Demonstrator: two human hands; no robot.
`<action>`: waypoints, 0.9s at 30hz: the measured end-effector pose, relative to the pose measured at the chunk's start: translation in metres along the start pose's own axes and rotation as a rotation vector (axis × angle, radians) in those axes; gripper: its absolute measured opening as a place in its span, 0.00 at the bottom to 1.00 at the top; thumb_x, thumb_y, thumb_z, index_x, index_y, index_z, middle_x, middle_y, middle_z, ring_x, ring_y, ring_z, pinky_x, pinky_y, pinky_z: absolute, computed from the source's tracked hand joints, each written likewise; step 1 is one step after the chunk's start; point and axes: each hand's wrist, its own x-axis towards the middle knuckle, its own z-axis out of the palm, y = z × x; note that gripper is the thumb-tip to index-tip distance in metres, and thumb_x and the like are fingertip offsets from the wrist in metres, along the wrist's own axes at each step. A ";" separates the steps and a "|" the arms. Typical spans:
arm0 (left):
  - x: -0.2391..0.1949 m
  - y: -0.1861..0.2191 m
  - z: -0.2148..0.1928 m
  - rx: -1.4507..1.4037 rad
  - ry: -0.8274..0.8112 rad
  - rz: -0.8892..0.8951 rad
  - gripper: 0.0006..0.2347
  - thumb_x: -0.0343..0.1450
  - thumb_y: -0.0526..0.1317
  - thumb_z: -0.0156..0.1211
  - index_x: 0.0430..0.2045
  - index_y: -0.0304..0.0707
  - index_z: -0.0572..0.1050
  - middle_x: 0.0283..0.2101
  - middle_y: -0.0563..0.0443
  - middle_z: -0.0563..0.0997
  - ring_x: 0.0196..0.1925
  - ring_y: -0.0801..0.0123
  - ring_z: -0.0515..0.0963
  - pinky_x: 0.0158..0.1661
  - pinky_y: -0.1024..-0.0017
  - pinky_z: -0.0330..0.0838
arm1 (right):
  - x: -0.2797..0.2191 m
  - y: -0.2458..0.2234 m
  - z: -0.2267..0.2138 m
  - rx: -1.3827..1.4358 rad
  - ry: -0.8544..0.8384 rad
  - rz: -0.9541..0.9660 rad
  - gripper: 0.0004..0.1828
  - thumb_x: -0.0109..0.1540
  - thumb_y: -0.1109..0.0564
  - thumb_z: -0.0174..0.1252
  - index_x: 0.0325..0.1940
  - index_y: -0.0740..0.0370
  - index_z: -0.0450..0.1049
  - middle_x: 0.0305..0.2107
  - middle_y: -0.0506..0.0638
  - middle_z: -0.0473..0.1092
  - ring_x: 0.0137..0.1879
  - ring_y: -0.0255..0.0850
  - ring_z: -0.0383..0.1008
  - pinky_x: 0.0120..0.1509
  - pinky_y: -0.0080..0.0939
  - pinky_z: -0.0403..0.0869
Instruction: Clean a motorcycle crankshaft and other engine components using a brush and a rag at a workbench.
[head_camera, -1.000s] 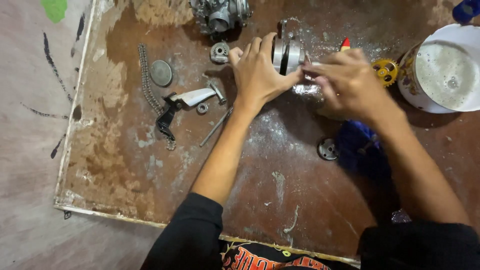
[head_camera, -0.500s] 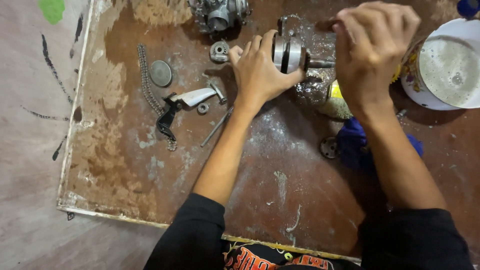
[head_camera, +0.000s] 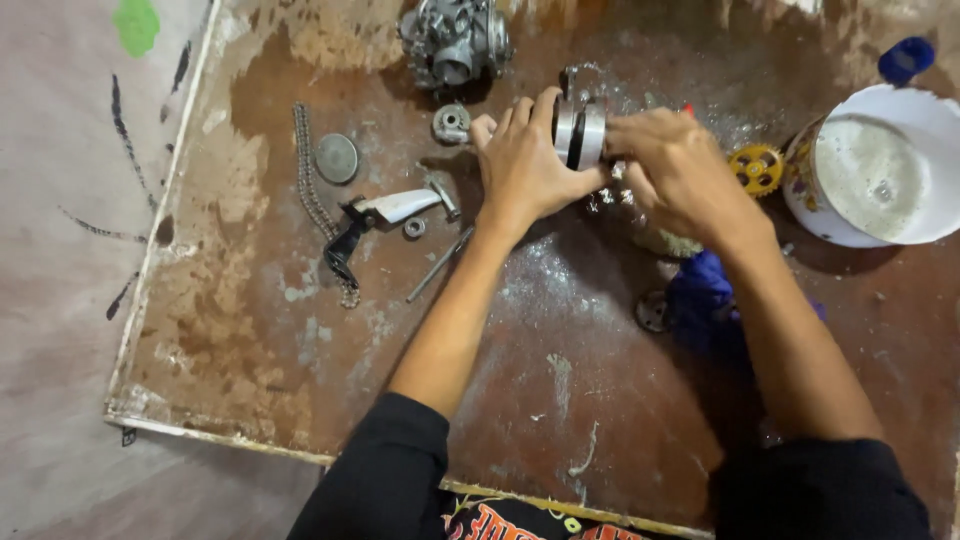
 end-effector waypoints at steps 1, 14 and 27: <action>-0.003 0.001 -0.003 0.000 0.009 0.003 0.47 0.47 0.62 0.71 0.59 0.33 0.69 0.52 0.37 0.79 0.57 0.52 0.77 0.58 0.51 0.55 | -0.001 -0.003 0.001 -0.006 0.004 -0.006 0.22 0.61 0.67 0.43 0.57 0.66 0.74 0.50 0.66 0.77 0.56 0.60 0.78 0.68 0.57 0.71; 0.001 -0.005 0.003 -0.004 0.034 0.047 0.46 0.49 0.68 0.68 0.56 0.32 0.71 0.47 0.36 0.81 0.51 0.51 0.80 0.57 0.52 0.58 | 0.014 0.088 0.033 0.559 -0.300 0.370 0.21 0.71 0.52 0.39 0.58 0.62 0.75 0.41 0.52 0.72 0.47 0.47 0.73 0.47 0.54 0.74; 0.001 -0.017 0.014 -0.074 0.236 0.134 0.31 0.78 0.64 0.32 0.47 0.34 0.76 0.36 0.42 0.84 0.40 0.59 0.79 0.54 0.59 0.58 | 0.012 0.003 0.056 0.366 0.053 0.727 0.16 0.75 0.53 0.51 0.44 0.69 0.76 0.28 0.60 0.73 0.36 0.50 0.73 0.51 0.58 0.70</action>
